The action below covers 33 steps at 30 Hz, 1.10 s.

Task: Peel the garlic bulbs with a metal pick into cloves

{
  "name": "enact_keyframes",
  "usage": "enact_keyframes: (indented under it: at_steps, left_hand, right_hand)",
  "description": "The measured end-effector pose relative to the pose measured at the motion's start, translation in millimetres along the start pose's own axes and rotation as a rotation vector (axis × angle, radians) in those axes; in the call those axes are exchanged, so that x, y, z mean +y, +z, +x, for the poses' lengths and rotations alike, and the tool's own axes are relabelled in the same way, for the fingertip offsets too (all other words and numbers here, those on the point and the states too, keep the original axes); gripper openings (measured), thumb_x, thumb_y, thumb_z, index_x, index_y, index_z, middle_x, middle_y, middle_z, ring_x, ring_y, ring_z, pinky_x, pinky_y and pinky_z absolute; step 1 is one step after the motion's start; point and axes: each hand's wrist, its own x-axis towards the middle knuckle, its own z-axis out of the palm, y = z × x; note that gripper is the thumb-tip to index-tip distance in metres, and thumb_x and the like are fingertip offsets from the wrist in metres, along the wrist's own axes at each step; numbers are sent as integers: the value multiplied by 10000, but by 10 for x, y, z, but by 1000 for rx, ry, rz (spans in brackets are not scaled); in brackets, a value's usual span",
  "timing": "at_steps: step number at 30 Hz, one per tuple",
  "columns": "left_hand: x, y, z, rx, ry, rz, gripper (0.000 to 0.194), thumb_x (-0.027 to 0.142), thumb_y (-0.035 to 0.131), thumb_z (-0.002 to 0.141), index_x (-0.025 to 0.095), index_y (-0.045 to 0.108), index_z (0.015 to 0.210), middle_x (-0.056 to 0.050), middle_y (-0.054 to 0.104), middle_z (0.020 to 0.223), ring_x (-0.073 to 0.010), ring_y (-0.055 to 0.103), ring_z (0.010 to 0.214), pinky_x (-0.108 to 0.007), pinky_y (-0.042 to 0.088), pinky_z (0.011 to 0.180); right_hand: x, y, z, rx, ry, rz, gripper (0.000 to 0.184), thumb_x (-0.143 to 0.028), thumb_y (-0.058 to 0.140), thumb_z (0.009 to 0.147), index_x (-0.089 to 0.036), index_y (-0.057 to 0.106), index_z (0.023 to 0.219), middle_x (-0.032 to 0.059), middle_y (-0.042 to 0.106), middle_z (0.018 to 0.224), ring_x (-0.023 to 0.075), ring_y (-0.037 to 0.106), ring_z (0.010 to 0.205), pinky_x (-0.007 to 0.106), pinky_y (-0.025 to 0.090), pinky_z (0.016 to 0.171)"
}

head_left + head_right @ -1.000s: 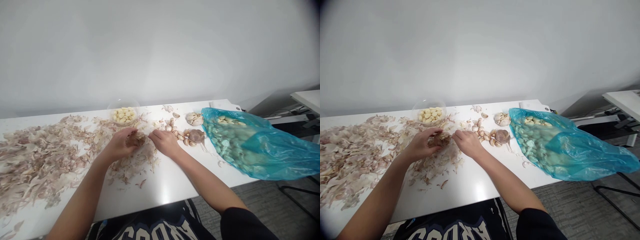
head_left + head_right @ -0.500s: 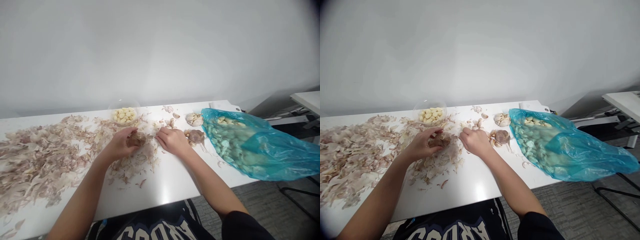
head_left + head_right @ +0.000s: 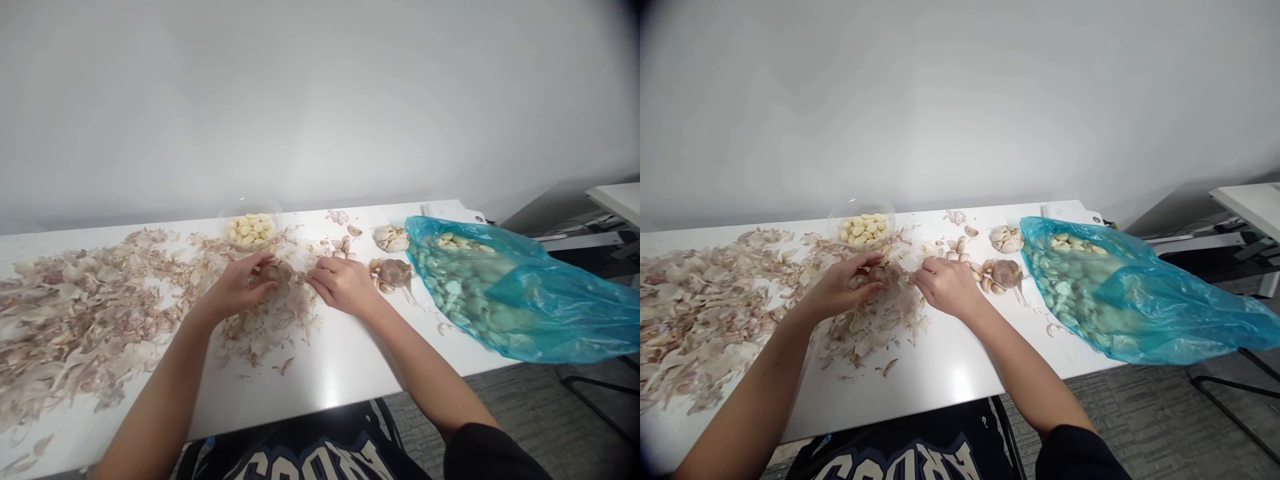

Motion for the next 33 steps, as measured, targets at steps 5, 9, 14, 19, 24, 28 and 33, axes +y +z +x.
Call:
enact_keyframes:
  at_steps: [5, 9, 14, 19, 24, 28, 33]
  left_hand:
    - [-2, -42, -18, -97, -99, -132, 672, 584, 615, 844, 170, 503, 1362, -152, 600, 1349, -277, 623, 1181, -418, 558, 992]
    - [-36, -67, -35, -184, -146, -257, 696, 583, 625, 849, 205, 453, 1407, -141, 527, 1432, -280, 518, 1329, -415, 510, 1072]
    - [-82, -71, -39, -211, -138, -318, 696, 564, 638, 849, 218, 433, 1417, -140, 542, 1406, -295, 506, 1340, -438, 496, 1085]
    - [-79, -72, -37, -208, -134, -317, 677, 550, 630, 851, 204, 448, 1403, -155, 546, 1405, -316, 514, 1328, -465, 497, 1075]
    - [-73, -77, -35, -214, -127, -330, 673, 536, 635, 847, 207, 447, 1404, -158, 535, 1419, -312, 530, 1312, -457, 502, 1068]
    - [-44, -90, -32, -205, -120, -327, 663, 528, 638, 841, 194, 464, 1387, -163, 552, 1398, -317, 535, 1306, -462, 493, 1075]
    - [-38, -85, -22, -201, -117, -319, 662, 536, 636, 835, 178, 480, 1370, -172, 550, 1393, -322, 536, 1301, -460, 496, 1068]
  right_hand:
    - [47, 50, 14, 60, -21, 92, 338, -391, 445, 995, -212, 727, 939, 23, 676, 859, 88, 543, 744, 246, 268, 575]
    - [70, 109, 28, 110, -65, 160, 297, -389, 491, 977, -228, 741, 970, 18, 691, 865, 86, 571, 759, 215, 288, 551]
    - [77, 130, 26, 84, -84, 198, 304, -396, 492, 974, -229, 746, 967, 28, 699, 896, 97, 593, 797, 222, 294, 551]
    - [83, 138, 23, 100, -122, 189, 298, -391, 496, 973, -230, 747, 975, 32, 695, 888, 101, 590, 790, 225, 308, 555]
    - [108, 144, 29, 151, -91, 230, 293, -392, 508, 967, -222, 746, 973, 39, 689, 882, 102, 603, 814, 205, 365, 598]
    - [113, 177, 26, 117, -99, 235, 288, -401, 513, 963, -239, 748, 1002, 35, 689, 884, 101, 601, 804, 208, 332, 564]
    - [101, 216, 17, 88, -105, 251, 287, -403, 512, 966, -235, 742, 993, 37, 686, 904, 97, 594, 812, 225, 305, 554]
